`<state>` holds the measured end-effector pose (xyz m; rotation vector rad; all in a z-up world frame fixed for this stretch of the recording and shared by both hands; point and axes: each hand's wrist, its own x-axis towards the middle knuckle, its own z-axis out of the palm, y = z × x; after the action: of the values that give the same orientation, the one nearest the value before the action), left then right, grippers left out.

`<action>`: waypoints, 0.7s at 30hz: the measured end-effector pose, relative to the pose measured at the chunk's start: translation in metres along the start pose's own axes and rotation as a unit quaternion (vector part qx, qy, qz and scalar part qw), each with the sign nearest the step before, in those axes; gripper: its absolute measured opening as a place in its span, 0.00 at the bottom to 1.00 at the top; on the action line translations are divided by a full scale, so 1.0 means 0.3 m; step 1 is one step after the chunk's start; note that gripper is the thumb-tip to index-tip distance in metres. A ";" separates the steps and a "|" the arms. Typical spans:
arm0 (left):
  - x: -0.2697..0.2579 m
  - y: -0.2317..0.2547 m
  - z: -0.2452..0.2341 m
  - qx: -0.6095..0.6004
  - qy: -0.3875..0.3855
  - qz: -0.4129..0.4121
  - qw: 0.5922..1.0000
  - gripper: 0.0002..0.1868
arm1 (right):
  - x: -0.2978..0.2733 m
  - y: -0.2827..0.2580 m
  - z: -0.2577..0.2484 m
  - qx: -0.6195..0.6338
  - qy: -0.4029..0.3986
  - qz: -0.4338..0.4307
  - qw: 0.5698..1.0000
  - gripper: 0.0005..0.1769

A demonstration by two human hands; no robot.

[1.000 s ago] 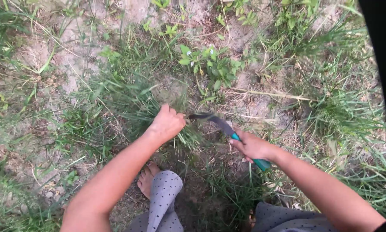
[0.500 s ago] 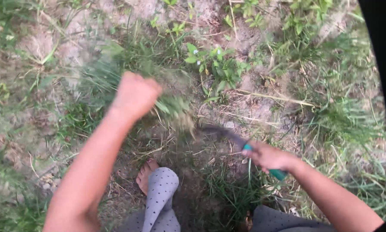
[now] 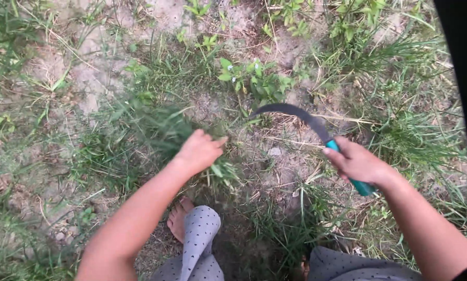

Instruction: Cutting grass and weeds using a handheld sickle

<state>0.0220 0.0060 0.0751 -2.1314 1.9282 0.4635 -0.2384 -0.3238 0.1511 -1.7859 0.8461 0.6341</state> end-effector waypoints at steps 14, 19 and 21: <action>-0.104 -0.089 0.090 0.082 0.005 -0.095 0.992 0.08 | 0.132 -0.180 0.314 -0.067 -0.055 0.002 0.996 0.16; -0.076 -0.077 0.050 0.090 0.063 -0.076 0.991 0.07 | 0.182 -0.256 0.453 -0.127 -0.140 0.016 0.982 0.15; -0.058 -0.088 0.041 0.092 0.082 -0.060 0.991 0.06 | 0.177 -0.233 0.462 -0.143 -0.148 0.017 0.978 0.16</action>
<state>0.0458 0.0296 0.0693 -2.2072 1.8297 0.0869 -0.1551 -0.1907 0.1033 -1.8707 0.6048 1.0592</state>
